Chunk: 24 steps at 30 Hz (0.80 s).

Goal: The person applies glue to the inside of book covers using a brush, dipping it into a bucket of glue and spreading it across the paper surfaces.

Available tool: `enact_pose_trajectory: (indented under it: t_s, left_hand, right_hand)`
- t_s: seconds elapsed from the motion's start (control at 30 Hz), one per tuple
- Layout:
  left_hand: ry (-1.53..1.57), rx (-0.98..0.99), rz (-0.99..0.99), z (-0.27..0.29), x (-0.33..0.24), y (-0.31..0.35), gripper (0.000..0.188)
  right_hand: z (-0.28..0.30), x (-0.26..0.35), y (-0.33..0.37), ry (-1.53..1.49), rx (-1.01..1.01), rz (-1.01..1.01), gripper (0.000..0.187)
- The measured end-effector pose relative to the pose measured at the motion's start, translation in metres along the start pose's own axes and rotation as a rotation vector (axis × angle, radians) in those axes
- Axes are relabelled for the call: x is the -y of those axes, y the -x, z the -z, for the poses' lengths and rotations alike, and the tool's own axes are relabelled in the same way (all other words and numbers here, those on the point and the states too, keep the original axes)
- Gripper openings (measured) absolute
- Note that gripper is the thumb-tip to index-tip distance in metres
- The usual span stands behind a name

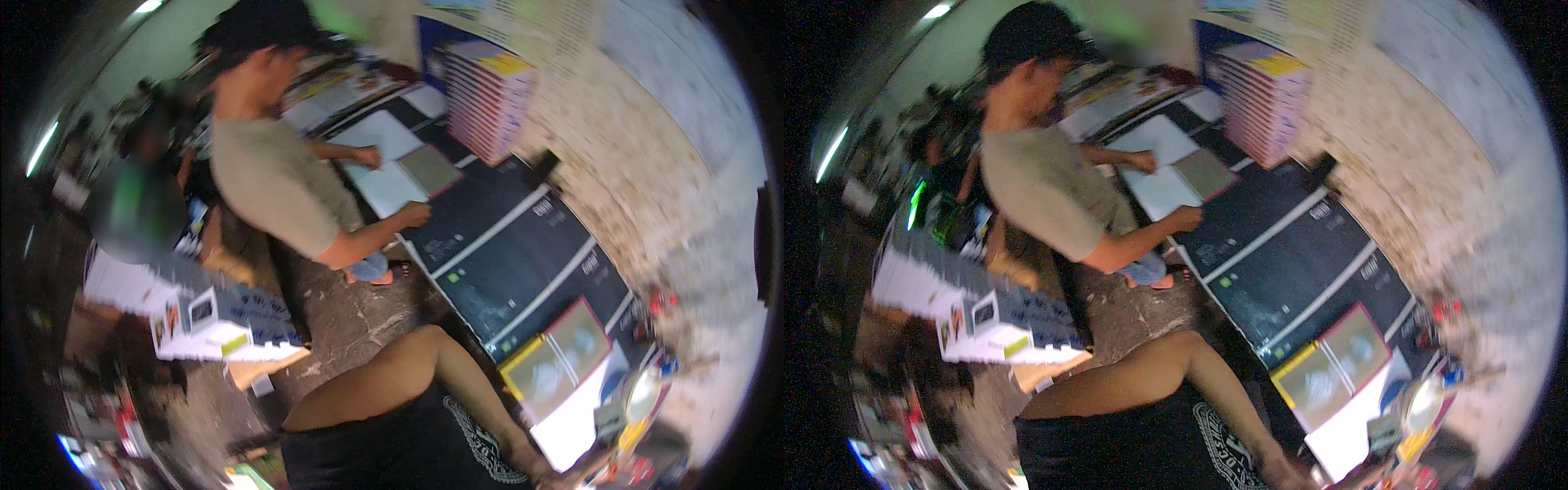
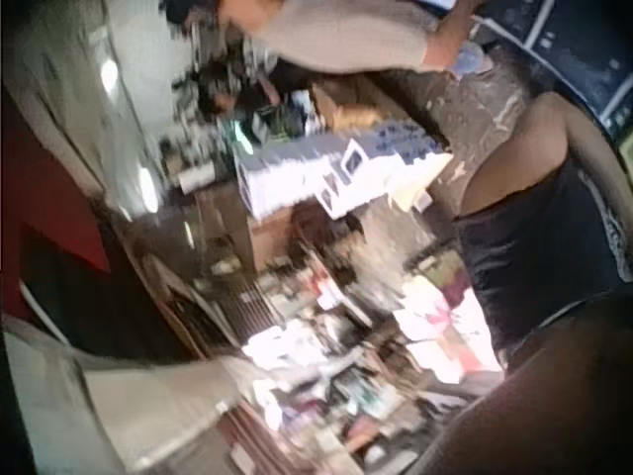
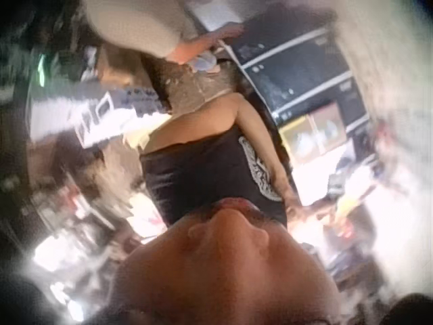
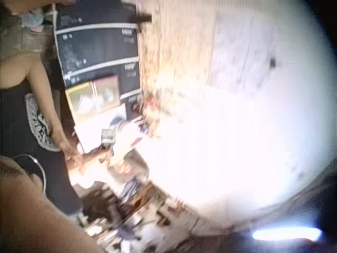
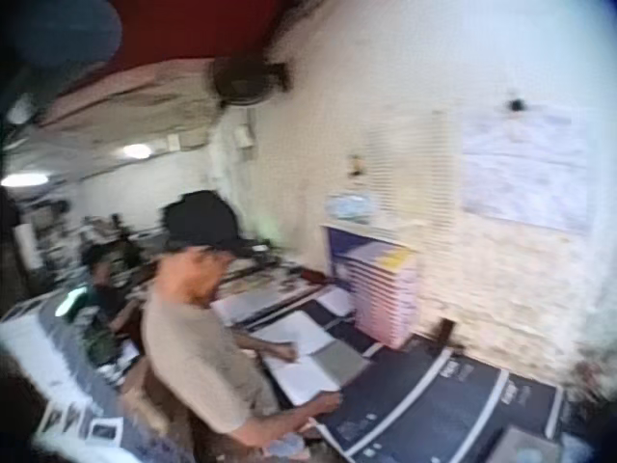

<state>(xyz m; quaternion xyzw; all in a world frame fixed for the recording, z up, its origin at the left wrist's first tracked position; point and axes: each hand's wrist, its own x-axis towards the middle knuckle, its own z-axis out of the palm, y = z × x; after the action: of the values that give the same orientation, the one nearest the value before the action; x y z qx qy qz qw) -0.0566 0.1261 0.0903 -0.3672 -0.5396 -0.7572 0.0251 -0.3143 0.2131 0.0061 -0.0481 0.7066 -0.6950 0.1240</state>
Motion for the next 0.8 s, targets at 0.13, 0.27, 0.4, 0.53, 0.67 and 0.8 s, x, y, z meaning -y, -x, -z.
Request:
enact_pose_trajectory:
  t_s: [0.13,0.27,0.4,0.53,0.67,0.8]
  left_hand:
    - [-0.126,-0.063,-0.026,0.008,0.0,-0.001,0.066]
    - [-0.2,-0.091,-0.031,0.011,-0.003,0.001,0.066]
    - [-0.249,-0.103,-0.039,0.016,-0.004,-0.001,0.067]
    - [-0.283,-0.128,-0.053,0.018,-0.004,-0.006,0.067]
    - [-0.328,-0.175,-0.077,0.019,-0.001,-0.01,0.068]
    - [-0.293,-0.137,-0.089,0.007,0.003,-0.016,0.068]
  right_hand:
    - [-0.049,0.005,-0.003,0.06,0.12,-0.008,0.037]
    - [-0.074,0.009,-0.004,0.087,0.198,-0.009,0.037]
    - [-0.084,0.011,-0.006,0.091,0.228,-0.008,0.037]
    - [-0.09,0.012,-0.006,0.103,0.263,-0.011,0.037]
    - [-0.091,0.012,-0.011,0.104,0.309,-0.019,0.037]
    - [-0.057,0.007,-0.003,0.085,0.262,-0.031,0.037]
